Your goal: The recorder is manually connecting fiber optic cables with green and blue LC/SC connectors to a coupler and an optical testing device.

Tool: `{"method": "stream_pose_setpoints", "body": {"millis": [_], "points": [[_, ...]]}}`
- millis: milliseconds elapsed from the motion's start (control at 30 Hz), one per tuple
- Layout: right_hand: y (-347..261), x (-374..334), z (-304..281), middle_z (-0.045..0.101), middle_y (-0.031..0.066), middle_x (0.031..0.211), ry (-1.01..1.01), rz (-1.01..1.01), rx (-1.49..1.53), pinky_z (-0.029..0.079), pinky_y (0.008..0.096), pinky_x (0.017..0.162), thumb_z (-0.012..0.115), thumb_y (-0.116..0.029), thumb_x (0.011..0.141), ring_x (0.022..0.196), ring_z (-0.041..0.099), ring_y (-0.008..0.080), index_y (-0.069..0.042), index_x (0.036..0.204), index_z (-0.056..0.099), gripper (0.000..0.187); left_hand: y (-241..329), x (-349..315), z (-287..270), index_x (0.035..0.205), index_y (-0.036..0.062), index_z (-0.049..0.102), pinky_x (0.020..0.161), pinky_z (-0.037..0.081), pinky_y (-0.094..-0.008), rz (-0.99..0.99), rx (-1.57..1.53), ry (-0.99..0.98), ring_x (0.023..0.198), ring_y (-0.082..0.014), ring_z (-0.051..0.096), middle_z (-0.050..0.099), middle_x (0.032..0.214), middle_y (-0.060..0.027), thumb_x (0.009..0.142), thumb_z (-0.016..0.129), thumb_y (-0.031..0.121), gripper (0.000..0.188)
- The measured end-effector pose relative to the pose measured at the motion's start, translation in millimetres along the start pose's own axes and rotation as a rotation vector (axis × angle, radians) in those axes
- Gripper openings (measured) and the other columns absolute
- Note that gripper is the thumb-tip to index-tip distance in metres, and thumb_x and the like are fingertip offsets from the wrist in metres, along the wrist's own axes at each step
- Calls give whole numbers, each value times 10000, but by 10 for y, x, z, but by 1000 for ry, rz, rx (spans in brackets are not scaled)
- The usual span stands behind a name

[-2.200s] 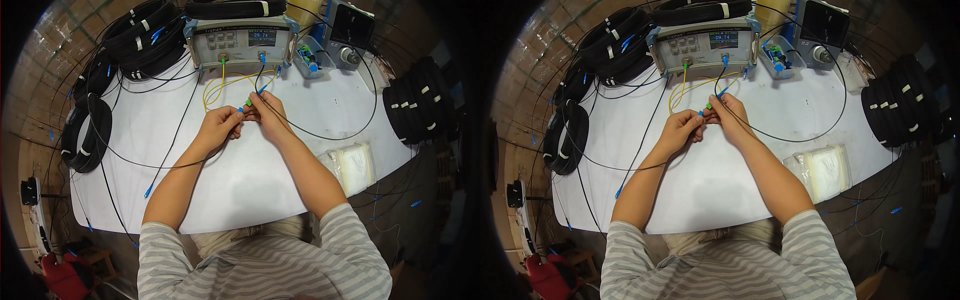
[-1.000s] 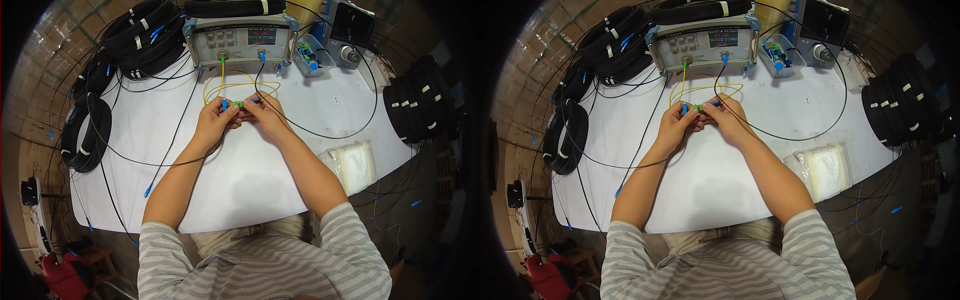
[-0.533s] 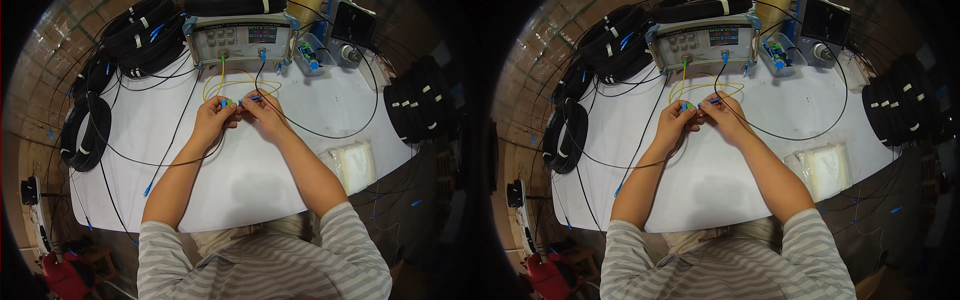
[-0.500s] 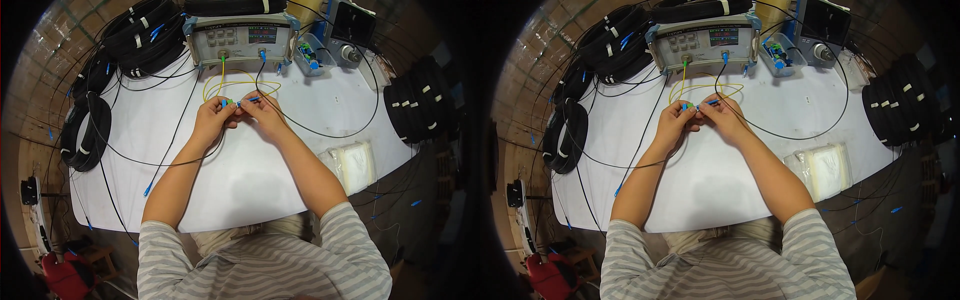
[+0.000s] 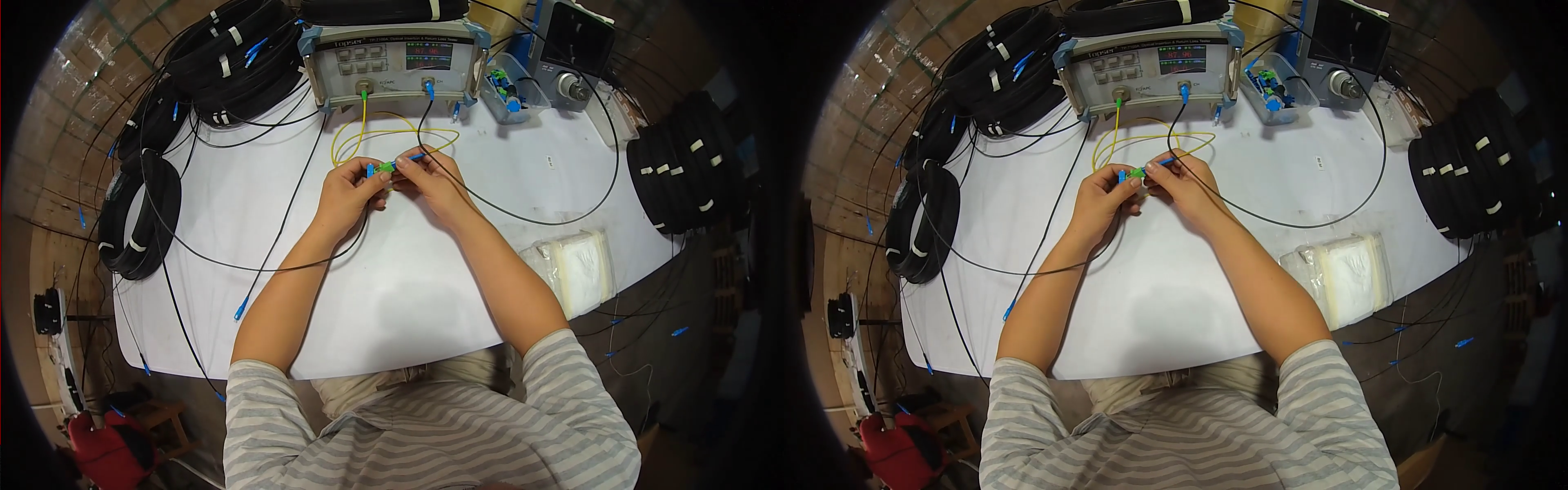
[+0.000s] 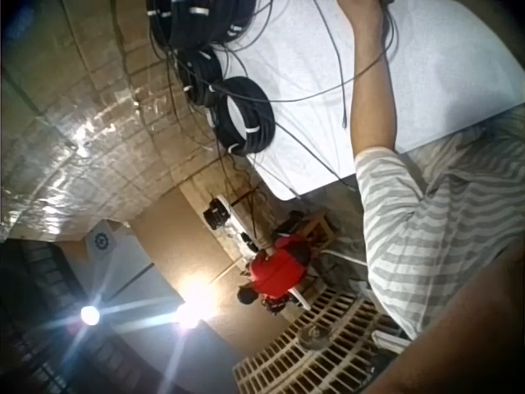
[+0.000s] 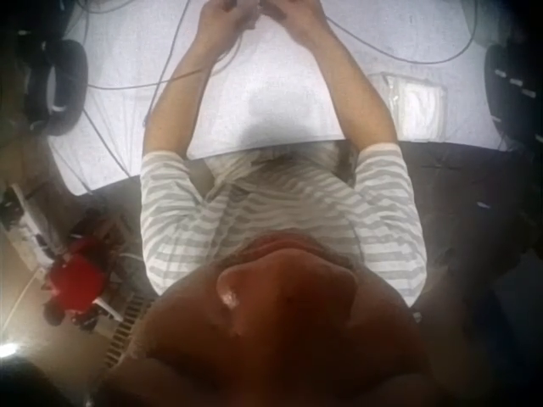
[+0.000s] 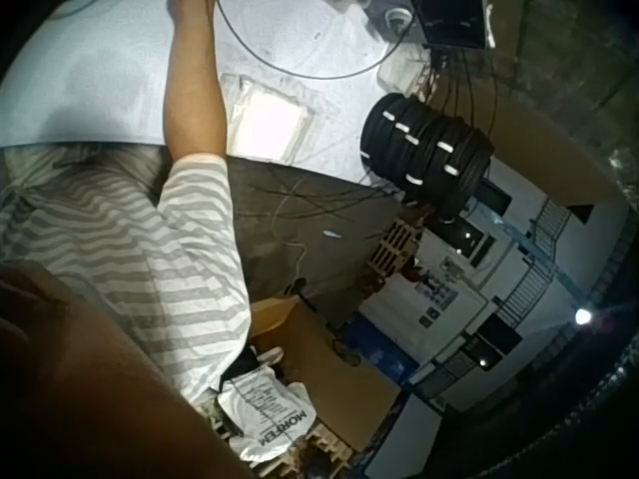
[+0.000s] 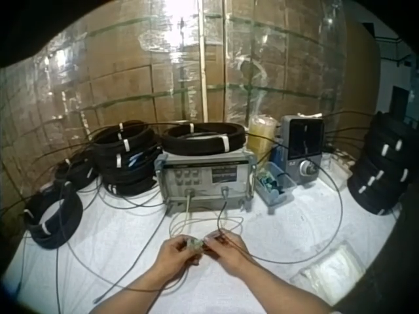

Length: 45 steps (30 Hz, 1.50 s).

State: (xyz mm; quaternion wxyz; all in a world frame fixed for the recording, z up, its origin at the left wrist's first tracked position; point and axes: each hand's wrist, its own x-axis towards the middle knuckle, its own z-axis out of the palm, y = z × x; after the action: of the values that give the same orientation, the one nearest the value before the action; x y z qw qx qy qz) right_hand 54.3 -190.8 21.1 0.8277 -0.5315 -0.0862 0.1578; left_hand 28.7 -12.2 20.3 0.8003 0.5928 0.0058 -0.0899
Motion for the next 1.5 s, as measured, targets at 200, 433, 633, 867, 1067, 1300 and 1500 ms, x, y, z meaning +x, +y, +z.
{"method": "stream_pose_setpoints", "body": {"millis": [200,433,633,867,1067,1300,1500], "points": [[-82,-7,-25,655,64,878,-16,12,-157,512,272,719,725,-197,878,791,620,126,2,996,656,241,30,-17,-31,1029,-10,607,649,519,-251,-2,2,-54,726,-125,604,644,874,-69,919,661,105,168],[-124,-22,-50,688,97,874,-30,31,-238,519,278,702,721,-196,874,766,640,143,19,1002,672,255,35,-12,-67,1018,-41,619,663,523,-250,-15,74,-107,749,-130,616,652,887,-81,918,661,91,171],[-105,-37,-40,693,102,858,-42,15,-325,525,281,701,725,-192,864,756,642,152,27,989,673,257,49,-4,-74,1031,-43,636,658,519,-242,-20,107,-106,768,-108,606,655,895,-59,915,674,94,183],[-95,-24,6,676,82,875,-46,27,-246,527,279,684,686,-198,909,761,625,133,17,978,648,229,106,-65,24,1099,-34,648,513,459,-234,-57,106,-5,587,-81,539,585,725,-15,923,677,157,262],[3,89,-98,637,66,922,108,3,4,591,298,712,598,-254,978,826,662,154,-33,1022,565,228,105,-57,2,1304,-44,541,482,382,-227,-69,147,-122,541,-62,453,498,680,11,977,587,195,407],[6,91,-94,626,62,916,105,-4,-28,589,295,702,586,-241,985,816,649,140,-39,1032,561,209,116,-58,23,1242,-45,580,527,446,-238,-71,167,-170,557,-80,513,583,710,-23,1007,524,170,323],[10,91,-64,616,62,887,101,-34,2,594,302,707,571,-235,992,770,639,133,-31,1040,563,210,163,-79,70,983,-30,687,450,349,-205,-104,334,-121,501,-53,452,521,624,24,974,604,245,288]]}}
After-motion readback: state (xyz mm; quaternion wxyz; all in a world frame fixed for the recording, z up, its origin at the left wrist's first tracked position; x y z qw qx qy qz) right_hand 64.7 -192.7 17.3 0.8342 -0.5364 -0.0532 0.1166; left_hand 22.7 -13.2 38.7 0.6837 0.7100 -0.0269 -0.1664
